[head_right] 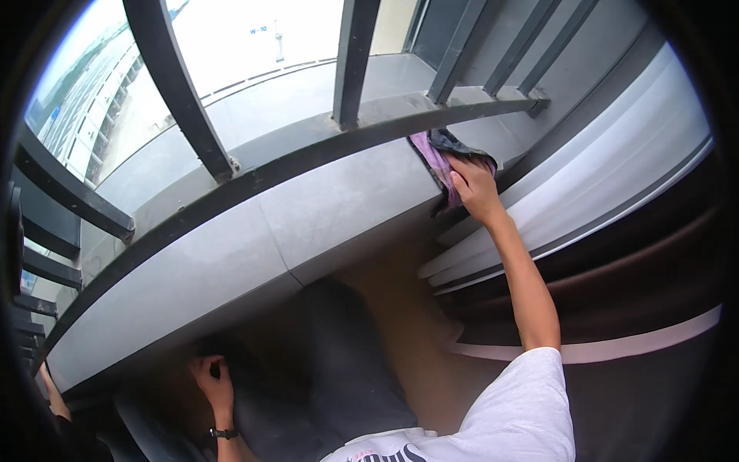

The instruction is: The person wipes a sink with a cloth, rinses the cloth under a faucet, and then cleans a balcony ledge and metal railing with the cloth.

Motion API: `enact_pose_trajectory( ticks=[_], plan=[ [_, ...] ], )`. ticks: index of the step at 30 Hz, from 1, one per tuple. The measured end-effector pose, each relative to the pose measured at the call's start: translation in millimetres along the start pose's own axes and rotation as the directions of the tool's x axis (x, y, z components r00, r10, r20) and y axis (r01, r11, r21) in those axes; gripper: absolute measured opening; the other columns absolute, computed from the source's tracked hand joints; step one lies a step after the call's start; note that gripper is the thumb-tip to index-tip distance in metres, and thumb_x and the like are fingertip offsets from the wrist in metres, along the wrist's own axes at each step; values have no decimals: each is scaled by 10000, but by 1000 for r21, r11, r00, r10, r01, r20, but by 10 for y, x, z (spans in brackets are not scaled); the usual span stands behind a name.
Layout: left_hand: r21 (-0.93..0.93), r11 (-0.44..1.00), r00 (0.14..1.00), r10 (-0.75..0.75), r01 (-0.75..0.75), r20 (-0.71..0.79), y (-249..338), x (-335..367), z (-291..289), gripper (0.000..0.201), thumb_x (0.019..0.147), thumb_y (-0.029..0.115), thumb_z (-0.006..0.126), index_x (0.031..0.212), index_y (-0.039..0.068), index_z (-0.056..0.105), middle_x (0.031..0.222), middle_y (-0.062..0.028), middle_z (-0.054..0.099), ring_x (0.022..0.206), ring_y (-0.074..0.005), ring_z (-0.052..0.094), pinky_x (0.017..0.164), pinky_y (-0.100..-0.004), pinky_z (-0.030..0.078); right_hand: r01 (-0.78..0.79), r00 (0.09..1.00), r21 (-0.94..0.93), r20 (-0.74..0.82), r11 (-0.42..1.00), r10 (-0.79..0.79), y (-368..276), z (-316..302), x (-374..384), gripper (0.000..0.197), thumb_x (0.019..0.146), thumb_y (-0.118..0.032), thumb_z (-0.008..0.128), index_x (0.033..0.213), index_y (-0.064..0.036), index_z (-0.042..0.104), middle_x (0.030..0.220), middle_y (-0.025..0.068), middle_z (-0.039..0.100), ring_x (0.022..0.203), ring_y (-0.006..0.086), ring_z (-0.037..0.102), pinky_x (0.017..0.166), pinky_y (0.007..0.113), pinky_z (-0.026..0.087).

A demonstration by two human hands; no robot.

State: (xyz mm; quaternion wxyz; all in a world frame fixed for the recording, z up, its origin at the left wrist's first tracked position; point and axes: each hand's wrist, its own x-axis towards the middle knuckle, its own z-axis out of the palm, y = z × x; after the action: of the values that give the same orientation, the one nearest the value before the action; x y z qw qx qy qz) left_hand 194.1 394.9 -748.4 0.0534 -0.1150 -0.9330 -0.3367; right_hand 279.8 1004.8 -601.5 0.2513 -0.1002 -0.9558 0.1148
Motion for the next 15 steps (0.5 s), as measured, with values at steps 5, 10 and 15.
enact_pose_trajectory(
  ticks=[5, 10, 15],
  plan=[
    [-109, 994, 1000, 23, -24, -9, -140, 104, -76, 86, 783, 36, 670, 862, 61, 691, 939, -122, 577, 961, -328, 523, 844, -414, 442, -54, 999, -14, -2, 998, 54, -50, 84, -156, 400, 963, -173, 431, 1299, -40, 603, 1290, 190, 592, 1188, 393, 501, 1056, 443, 328],
    [-184, 983, 996, -29, 14, -82, -209, -41, -172, 175, 781, 44, 674, 956, 62, 684, 1035, -142, 562, 995, -335, 516, 873, -427, 443, 7, 998, -52, 69, 999, -4, -281, 261, -229, 441, 956, -201, 430, 1347, -49, 567, 1312, 203, 572, 1226, 392, 486, 1086, 451, 304],
    [159, 966, 857, 255, -204, -447, -209, 10, -444, 458, 787, 34, 642, 1236, 94, 568, 1318, -220, 426, 1251, -453, 395, 1021, -540, 370, 69, 981, -47, 183, 997, -59, -1083, 455, 107, 442, 930, -165, 434, 1324, -13, 567, 1290, 232, 579, 1205, 407, 505, 1068, 450, 336]
  ],
)
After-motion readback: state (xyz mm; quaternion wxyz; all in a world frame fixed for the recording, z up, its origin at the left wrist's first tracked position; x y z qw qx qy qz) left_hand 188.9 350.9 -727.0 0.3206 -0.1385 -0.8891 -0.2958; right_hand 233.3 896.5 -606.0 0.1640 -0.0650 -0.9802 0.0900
